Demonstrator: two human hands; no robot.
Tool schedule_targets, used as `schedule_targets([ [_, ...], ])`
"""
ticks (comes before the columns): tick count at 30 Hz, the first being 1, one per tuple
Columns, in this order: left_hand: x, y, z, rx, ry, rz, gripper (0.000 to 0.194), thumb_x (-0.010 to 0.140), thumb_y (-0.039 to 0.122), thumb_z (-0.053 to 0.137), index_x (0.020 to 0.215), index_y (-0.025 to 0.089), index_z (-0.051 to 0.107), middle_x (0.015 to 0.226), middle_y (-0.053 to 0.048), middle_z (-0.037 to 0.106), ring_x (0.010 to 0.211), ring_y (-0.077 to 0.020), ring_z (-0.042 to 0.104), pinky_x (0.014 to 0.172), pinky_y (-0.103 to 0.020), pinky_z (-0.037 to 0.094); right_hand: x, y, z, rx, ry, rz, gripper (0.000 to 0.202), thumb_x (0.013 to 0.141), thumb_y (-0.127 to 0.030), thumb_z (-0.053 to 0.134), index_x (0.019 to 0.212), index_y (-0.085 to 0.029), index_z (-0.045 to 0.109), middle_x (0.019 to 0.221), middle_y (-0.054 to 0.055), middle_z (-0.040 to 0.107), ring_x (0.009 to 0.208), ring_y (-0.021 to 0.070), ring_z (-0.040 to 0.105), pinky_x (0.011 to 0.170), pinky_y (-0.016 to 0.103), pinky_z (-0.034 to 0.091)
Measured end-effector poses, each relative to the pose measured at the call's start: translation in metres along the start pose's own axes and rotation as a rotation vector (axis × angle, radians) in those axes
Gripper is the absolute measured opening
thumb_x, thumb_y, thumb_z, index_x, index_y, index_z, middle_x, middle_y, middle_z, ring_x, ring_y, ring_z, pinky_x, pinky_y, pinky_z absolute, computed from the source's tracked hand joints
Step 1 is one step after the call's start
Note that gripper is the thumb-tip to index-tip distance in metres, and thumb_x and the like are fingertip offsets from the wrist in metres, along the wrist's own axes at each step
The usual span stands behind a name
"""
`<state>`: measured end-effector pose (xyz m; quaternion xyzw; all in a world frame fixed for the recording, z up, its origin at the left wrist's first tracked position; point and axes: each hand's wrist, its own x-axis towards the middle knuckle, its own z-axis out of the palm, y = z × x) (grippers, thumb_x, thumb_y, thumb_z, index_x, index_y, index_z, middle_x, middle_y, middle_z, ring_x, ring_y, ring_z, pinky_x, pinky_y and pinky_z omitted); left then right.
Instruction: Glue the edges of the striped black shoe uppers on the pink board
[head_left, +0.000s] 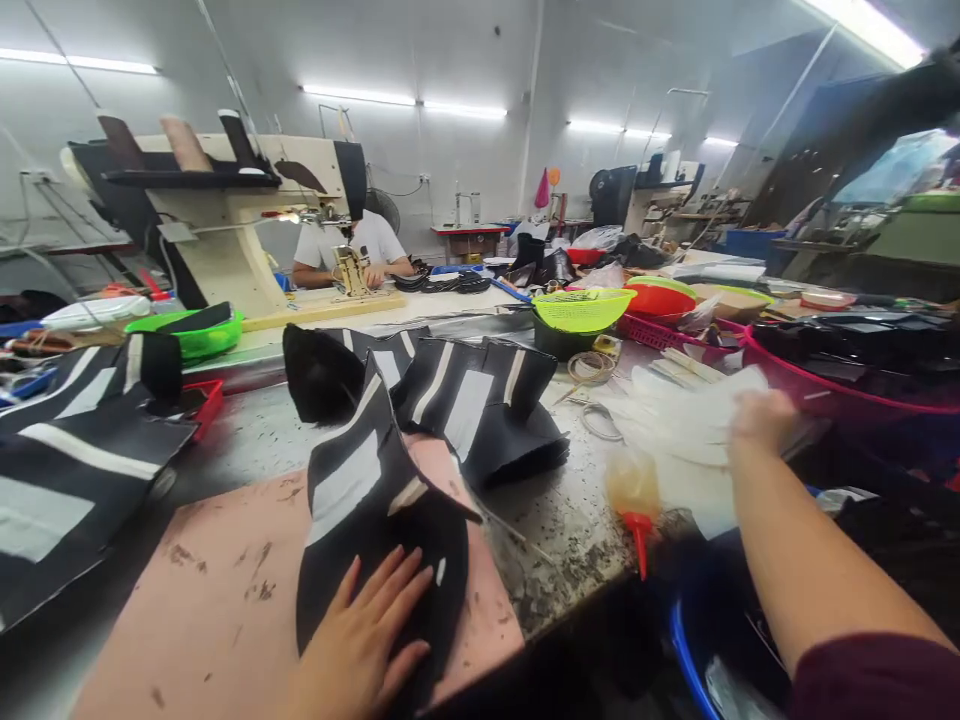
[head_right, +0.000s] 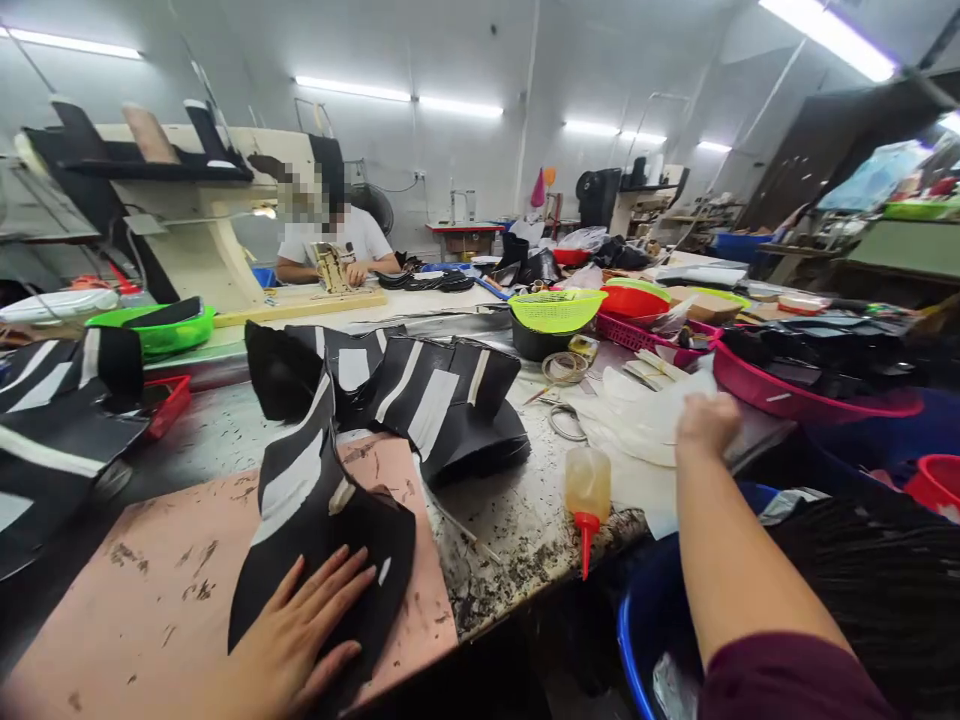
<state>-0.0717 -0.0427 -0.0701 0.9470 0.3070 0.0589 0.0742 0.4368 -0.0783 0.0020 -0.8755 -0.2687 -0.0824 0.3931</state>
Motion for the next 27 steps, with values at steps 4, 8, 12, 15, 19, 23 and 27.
schedule_targets([
  [4,-0.018,-0.012,-0.018,-0.006,0.146,-0.190,0.038,0.089,0.036,0.036,0.120,0.024,0.053,0.131,-0.007,0.050,0.121,-0.0240,0.044,0.102,-0.045,0.034,-0.055,-0.025,-0.025,0.500,0.205,0.047,0.049,0.078,-0.019,0.033,0.126,-0.016,0.029,0.125,0.017,0.045,0.111,0.0263,0.051,0.074,0.036,0.048],
  [8,-0.040,0.000,-0.026,0.003,0.198,-0.232,0.030,0.086,0.028,0.040,0.100,0.021,0.065,0.104,-0.009,0.063,0.093,-0.0225,0.057,0.084,-0.037,0.049,-0.152,-0.060,-0.025,0.971,-0.377,0.195,0.044,0.052,-0.027,0.062,0.094,-0.023,0.049,0.090,0.005,0.062,0.080,0.0238,0.063,0.065,0.035,0.050],
  [12,-0.058,0.017,-0.031,-0.139,0.099,-0.303,0.034,0.078,0.030,0.055,0.110,0.020,0.061,0.107,-0.009,0.060,0.093,-0.0229,0.055,0.083,-0.036,0.048,-0.264,-0.106,-0.002,1.019,-1.132,0.344,0.044,0.049,-0.034,0.070,0.087,-0.019,0.056,0.078,0.007,0.067,0.074,0.0255,0.064,0.066,0.037,0.050],
  [15,-0.066,0.019,-0.036,-0.437,0.092,-0.364,0.053,0.070,0.051,0.061,0.112,0.019,0.059,0.114,-0.011,0.057,0.102,-0.0264,0.052,0.090,-0.039,0.044,-0.320,-0.136,0.016,1.047,-1.425,0.260,0.041,0.058,-0.041,0.068,0.090,-0.017,0.060,0.083,0.007,0.068,0.079,0.0250,0.063,0.073,0.038,0.050],
  [19,-0.072,0.012,-0.035,-0.849,0.312,-0.603,0.043,0.084,0.048,0.040,0.105,0.017,0.062,0.107,-0.009,0.063,0.102,-0.0246,0.055,0.094,-0.037,0.041,-0.338,-0.152,0.029,0.835,-1.462,-0.227,0.037,0.071,-0.042,0.059,0.099,-0.017,0.061,0.095,0.009,0.066,0.089,0.0252,0.061,0.080,0.040,0.048],
  [23,-0.074,0.002,-0.031,-1.330,0.420,-0.886,0.037,0.073,0.044,0.057,0.090,0.013,0.065,0.090,-0.009,0.069,0.092,-0.0267,0.061,0.086,-0.036,0.047,-0.314,-0.147,0.044,0.502,-1.116,-0.710,0.024,0.078,-0.021,0.046,0.095,-0.019,0.063,0.105,0.009,0.061,0.103,0.0238,0.054,0.094,0.041,0.039],
  [27,-0.072,-0.003,-0.035,-1.672,0.553,-1.069,0.022,0.071,0.028,0.058,0.083,0.011,0.063,0.079,-0.009,0.069,0.084,-0.0233,0.064,0.081,-0.034,0.050,-0.293,-0.148,0.062,0.210,-1.066,-0.763,0.029,0.074,-0.009,0.046,0.097,-0.017,0.060,0.103,0.008,0.057,0.096,0.0195,0.055,0.089,0.035,0.042],
])
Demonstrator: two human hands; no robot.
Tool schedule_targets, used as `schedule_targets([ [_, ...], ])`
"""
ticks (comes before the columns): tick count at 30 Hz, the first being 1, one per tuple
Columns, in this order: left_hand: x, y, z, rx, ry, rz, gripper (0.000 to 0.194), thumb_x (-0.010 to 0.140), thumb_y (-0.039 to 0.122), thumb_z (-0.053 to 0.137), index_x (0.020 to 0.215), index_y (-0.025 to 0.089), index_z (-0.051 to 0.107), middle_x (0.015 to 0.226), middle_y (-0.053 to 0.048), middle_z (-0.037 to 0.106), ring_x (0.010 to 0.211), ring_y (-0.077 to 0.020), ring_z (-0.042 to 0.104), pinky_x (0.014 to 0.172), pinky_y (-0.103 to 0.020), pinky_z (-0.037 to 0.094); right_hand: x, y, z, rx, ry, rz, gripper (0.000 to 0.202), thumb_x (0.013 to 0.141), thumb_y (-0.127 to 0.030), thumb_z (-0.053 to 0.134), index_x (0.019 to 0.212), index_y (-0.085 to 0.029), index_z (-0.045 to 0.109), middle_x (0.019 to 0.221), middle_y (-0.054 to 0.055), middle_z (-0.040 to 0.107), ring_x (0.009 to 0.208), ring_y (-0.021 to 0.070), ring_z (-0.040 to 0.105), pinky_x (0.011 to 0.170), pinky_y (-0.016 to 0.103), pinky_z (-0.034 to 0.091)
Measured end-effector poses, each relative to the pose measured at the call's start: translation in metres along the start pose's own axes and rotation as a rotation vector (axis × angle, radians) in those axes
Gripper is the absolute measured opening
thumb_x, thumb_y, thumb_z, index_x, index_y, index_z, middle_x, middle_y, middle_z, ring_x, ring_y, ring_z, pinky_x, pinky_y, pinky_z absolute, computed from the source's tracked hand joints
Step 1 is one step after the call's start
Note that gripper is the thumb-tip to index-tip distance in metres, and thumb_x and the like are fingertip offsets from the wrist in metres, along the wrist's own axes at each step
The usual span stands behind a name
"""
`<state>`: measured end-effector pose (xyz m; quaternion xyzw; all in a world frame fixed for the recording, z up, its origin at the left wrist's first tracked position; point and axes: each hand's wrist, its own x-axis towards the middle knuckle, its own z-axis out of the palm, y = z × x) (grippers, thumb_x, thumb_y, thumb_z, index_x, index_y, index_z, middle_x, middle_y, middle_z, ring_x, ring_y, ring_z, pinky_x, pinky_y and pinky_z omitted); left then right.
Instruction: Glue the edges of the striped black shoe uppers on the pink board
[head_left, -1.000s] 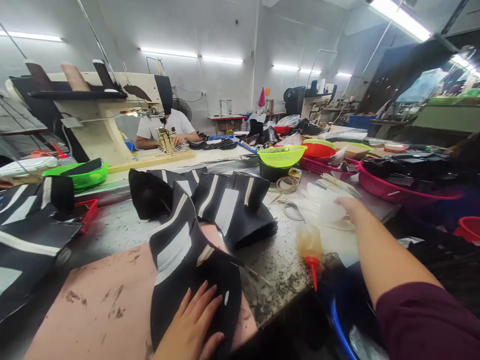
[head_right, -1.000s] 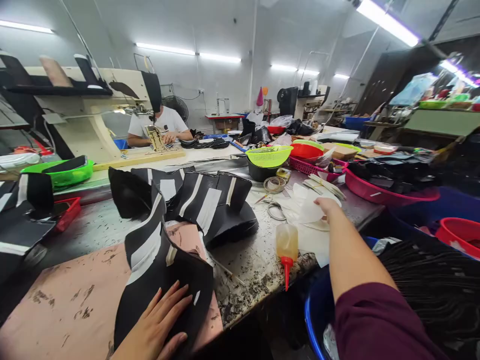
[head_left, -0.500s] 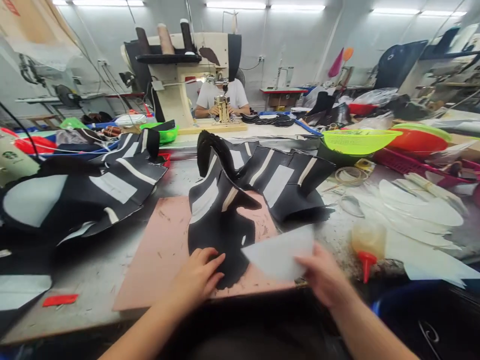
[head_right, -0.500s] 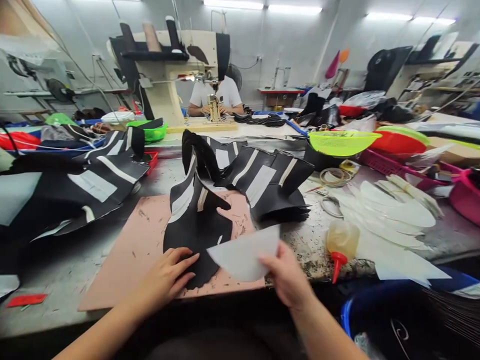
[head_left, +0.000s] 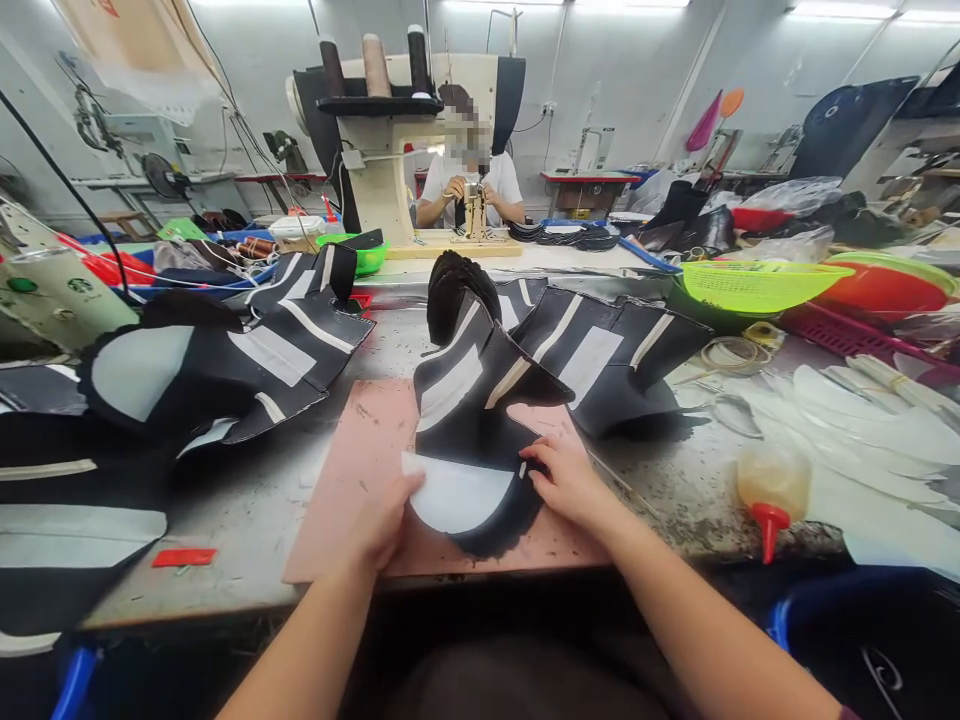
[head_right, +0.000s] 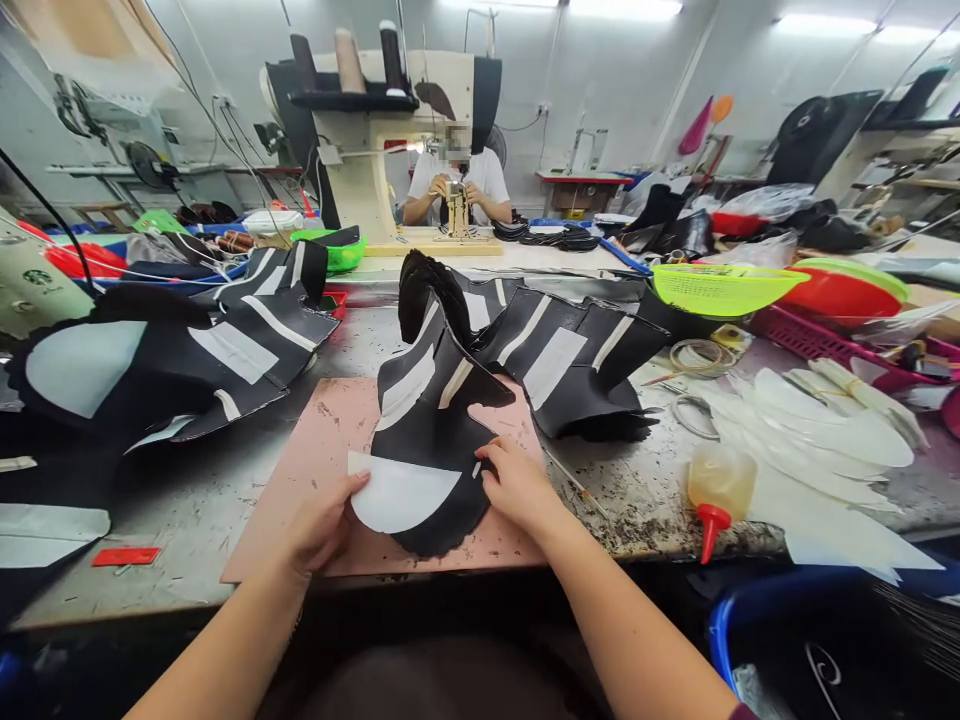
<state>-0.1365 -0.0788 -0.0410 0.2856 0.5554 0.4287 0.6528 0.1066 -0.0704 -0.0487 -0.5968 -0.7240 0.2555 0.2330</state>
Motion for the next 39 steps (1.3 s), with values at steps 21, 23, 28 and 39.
schedule_targets([
  [21,-0.001,0.002,-0.002,-0.137,-0.073,-0.016,0.020,0.077,0.023,0.059,0.092,0.011,0.062,0.090,-0.009,0.069,0.096,-0.0230,0.061,0.093,-0.035,0.045,-0.033,-0.019,-0.036,0.002,-0.316,-0.006,0.009,0.065,-0.011,0.052,0.064,-0.019,0.047,0.073,0.000,0.057,0.066,0.0130,0.050,0.058,0.022,0.037],
  [23,-0.001,0.003,-0.003,-0.158,-0.088,-0.013,0.019,0.077,0.021,0.058,0.092,0.010,0.063,0.090,-0.010,0.069,0.097,-0.0233,0.061,0.094,-0.035,0.044,-0.058,-0.020,-0.040,0.090,-0.454,0.084,0.004,0.067,-0.015,0.054,0.067,-0.019,0.052,0.064,-0.002,0.056,0.059,0.0124,0.049,0.055,0.022,0.036],
  [28,0.000,0.004,-0.006,-0.157,-0.203,0.004,0.017,0.078,0.023,0.058,0.088,0.010,0.064,0.091,-0.011,0.069,0.099,-0.0240,0.060,0.094,-0.035,0.044,-0.088,-0.024,-0.022,0.259,-0.510,0.193,0.006,0.069,-0.023,0.056,0.066,-0.018,0.055,0.063,0.000,0.056,0.063,0.0129,0.050,0.060,0.024,0.038],
  [39,0.001,-0.005,-0.003,0.475,-0.287,0.225,0.040,0.074,0.048,0.055,0.093,0.014,0.063,0.109,-0.011,0.062,0.103,-0.0270,0.055,0.091,-0.040,0.044,-0.020,-0.036,0.016,0.480,0.032,0.276,0.035,0.071,-0.054,0.047,0.061,-0.021,0.040,0.048,-0.005,0.042,0.047,0.0111,0.040,0.046,0.023,0.027],
])
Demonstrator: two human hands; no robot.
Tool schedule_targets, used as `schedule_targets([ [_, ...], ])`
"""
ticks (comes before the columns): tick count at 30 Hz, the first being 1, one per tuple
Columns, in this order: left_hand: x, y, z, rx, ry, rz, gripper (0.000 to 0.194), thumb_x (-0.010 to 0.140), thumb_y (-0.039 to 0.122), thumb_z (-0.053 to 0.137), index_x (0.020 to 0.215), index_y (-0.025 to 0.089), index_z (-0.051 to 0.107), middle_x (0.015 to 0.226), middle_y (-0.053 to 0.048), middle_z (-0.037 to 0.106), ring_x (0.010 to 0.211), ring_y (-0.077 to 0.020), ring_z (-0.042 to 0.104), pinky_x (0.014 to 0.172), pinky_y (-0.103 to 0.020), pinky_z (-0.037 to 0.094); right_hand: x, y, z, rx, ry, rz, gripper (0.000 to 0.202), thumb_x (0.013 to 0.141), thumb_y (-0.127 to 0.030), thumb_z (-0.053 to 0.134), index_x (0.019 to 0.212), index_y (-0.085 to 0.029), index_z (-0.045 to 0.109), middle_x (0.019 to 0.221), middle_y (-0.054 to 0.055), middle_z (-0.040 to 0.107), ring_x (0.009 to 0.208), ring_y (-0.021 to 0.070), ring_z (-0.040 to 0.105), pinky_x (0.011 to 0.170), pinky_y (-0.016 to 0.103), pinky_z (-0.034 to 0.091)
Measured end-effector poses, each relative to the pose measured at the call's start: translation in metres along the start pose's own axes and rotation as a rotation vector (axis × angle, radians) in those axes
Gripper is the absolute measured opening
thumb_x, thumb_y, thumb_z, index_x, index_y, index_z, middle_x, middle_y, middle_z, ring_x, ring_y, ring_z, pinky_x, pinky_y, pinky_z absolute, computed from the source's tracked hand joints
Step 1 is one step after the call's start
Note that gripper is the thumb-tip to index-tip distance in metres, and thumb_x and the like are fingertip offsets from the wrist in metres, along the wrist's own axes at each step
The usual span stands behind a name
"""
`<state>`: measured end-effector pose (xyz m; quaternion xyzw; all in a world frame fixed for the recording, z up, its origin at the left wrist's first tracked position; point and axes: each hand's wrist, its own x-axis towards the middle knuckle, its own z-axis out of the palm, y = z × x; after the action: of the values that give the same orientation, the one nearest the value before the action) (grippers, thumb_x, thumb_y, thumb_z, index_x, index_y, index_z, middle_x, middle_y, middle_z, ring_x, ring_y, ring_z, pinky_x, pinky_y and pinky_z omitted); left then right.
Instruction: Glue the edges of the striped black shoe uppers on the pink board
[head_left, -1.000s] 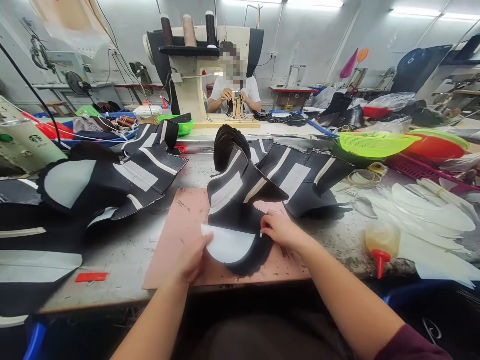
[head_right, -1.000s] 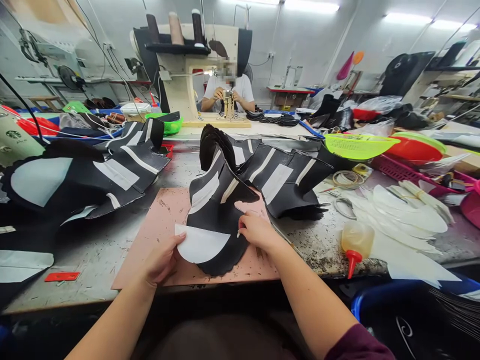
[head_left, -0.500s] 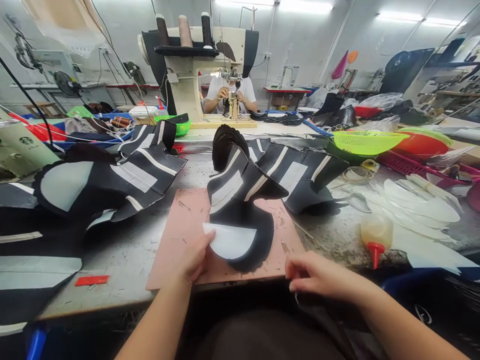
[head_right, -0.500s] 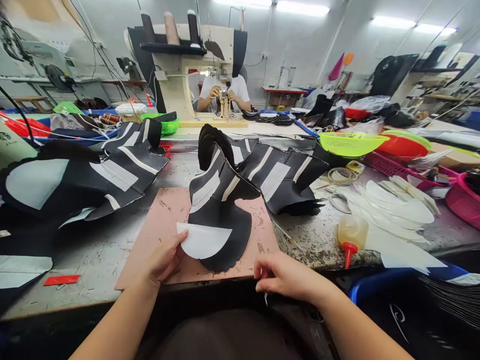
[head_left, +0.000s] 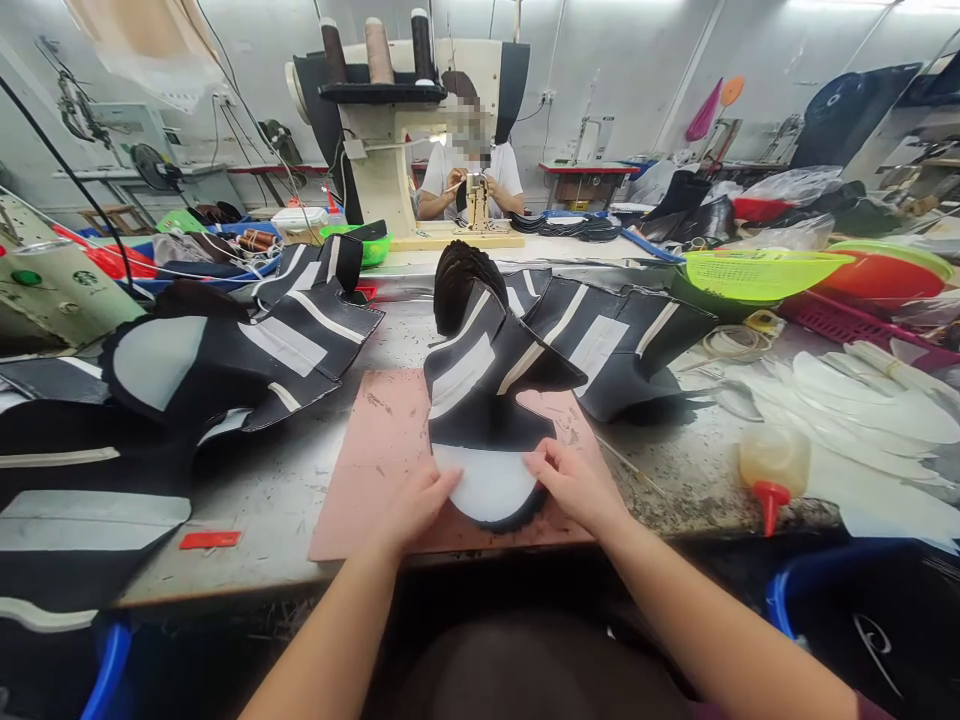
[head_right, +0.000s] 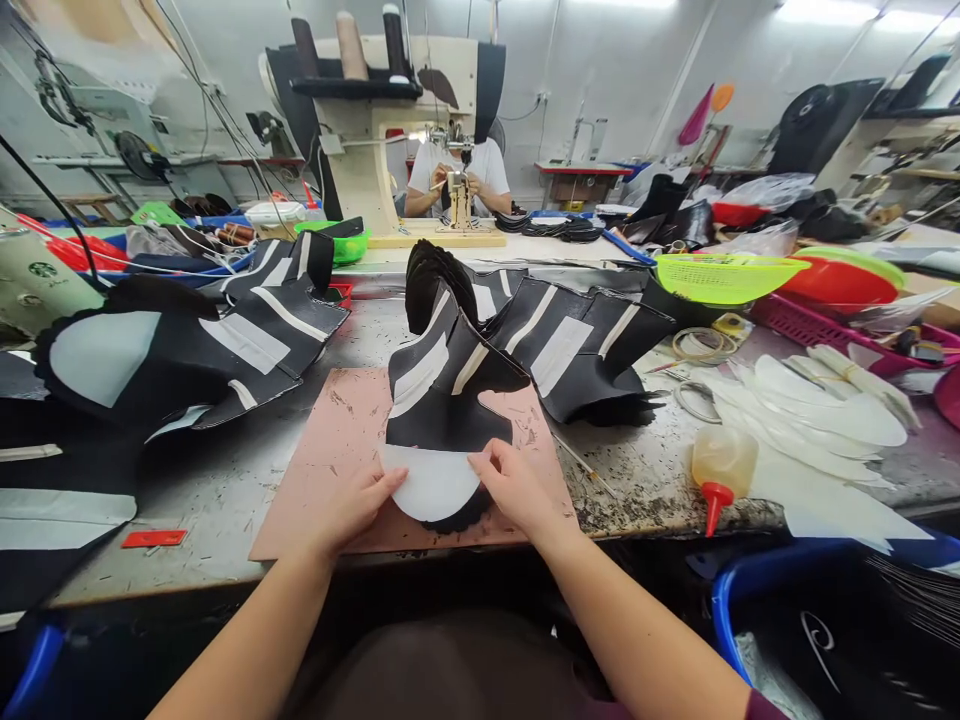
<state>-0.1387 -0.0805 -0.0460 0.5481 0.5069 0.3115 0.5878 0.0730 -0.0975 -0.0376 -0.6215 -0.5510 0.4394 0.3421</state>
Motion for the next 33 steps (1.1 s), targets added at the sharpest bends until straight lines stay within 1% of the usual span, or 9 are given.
schedule_targets([
  [4,0.005,-0.003,0.008,0.344,0.115,0.126,0.023,0.069,0.033,0.059,0.082,0.014,0.064,0.130,-0.013,0.045,0.106,-0.0264,0.053,0.084,-0.038,0.047,0.015,0.011,-0.017,-0.347,0.016,-0.052,0.028,0.071,-0.044,0.052,0.057,-0.021,0.043,0.055,-0.002,0.049,0.057,0.0149,0.046,0.055,0.026,0.032],
  [12,0.008,0.004,0.012,0.646,0.129,0.152,0.012,0.074,0.026,0.055,0.076,0.016,0.062,0.124,-0.009,0.052,0.107,-0.0241,0.054,0.089,-0.038,0.046,0.017,0.013,-0.019,-0.398,-0.021,-0.018,0.026,0.071,-0.040,0.056,0.059,-0.021,0.043,0.059,-0.002,0.053,0.061,0.0159,0.050,0.057,0.027,0.036],
  [17,0.005,0.006,0.017,0.837,0.131,0.232,0.010,0.076,0.021,0.055,0.068,0.016,0.058,0.124,-0.010,0.052,0.106,-0.0224,0.055,0.090,-0.035,0.047,0.014,0.013,-0.016,-0.495,0.013,-0.110,0.022,0.074,-0.033,0.058,0.060,-0.020,0.047,0.061,-0.001,0.056,0.062,0.0160,0.053,0.058,0.027,0.040],
  [19,0.001,0.005,0.021,0.964,0.190,0.333,0.006,0.076,0.018,0.057,0.079,0.014,0.060,0.130,-0.013,0.048,0.109,-0.0250,0.053,0.090,-0.038,0.047,0.012,0.016,-0.014,-0.618,0.075,-0.226,0.025,0.075,-0.032,0.060,0.058,-0.020,0.046,0.063,0.000,0.057,0.063,0.0170,0.055,0.059,0.028,0.042],
  [22,-0.005,0.000,0.027,1.161,0.336,0.514,0.033,0.076,0.016,0.059,0.109,0.018,0.057,0.139,-0.015,0.037,0.120,-0.0330,0.043,0.092,-0.048,0.043,0.006,0.022,-0.009,-0.807,0.260,-0.454,0.021,0.076,-0.033,0.062,0.064,-0.019,0.053,0.074,0.006,0.060,0.074,0.0225,0.057,0.068,0.035,0.045],
  [25,-0.007,-0.007,0.031,1.289,0.183,0.675,0.039,0.079,0.009,0.052,0.115,0.024,0.057,0.135,-0.010,0.045,0.123,-0.0313,0.041,0.097,-0.049,0.039,-0.003,0.029,0.005,-0.873,0.352,-0.682,0.021,0.083,-0.031,0.054,0.092,-0.014,0.061,0.098,0.014,0.063,0.092,0.0269,0.058,0.080,0.041,0.046],
  [28,-0.006,-0.016,0.030,1.275,-0.036,0.657,0.042,0.079,0.025,0.058,0.119,0.014,0.053,0.126,-0.014,0.054,0.119,-0.0292,0.047,0.099,-0.045,0.039,-0.013,0.033,0.023,-0.904,0.198,-0.806,0.035,0.088,-0.024,0.042,0.118,-0.010,0.054,0.119,0.016,0.058,0.110,0.0260,0.053,0.092,0.041,0.042],
  [31,-0.008,-0.018,0.025,1.237,-0.082,0.570,0.066,0.074,0.048,0.061,0.127,0.011,0.045,0.131,-0.016,0.048,0.123,-0.0310,0.041,0.101,-0.048,0.036,-0.018,0.037,0.026,-0.941,0.043,-0.751,0.045,0.088,-0.027,0.041,0.129,-0.010,0.045,0.132,0.016,0.047,0.123,0.0276,0.042,0.099,0.045,0.036],
  [33,-0.011,-0.010,0.022,1.238,-0.121,0.532,0.060,0.078,0.045,0.058,0.128,0.014,0.044,0.133,-0.014,0.045,0.125,-0.0298,0.039,0.100,-0.047,0.037,-0.017,0.038,0.018,-0.959,-0.010,-0.667,0.054,0.085,-0.040,0.047,0.133,-0.015,0.042,0.138,0.017,0.038,0.128,0.0312,0.035,0.099,0.050,0.035],
])
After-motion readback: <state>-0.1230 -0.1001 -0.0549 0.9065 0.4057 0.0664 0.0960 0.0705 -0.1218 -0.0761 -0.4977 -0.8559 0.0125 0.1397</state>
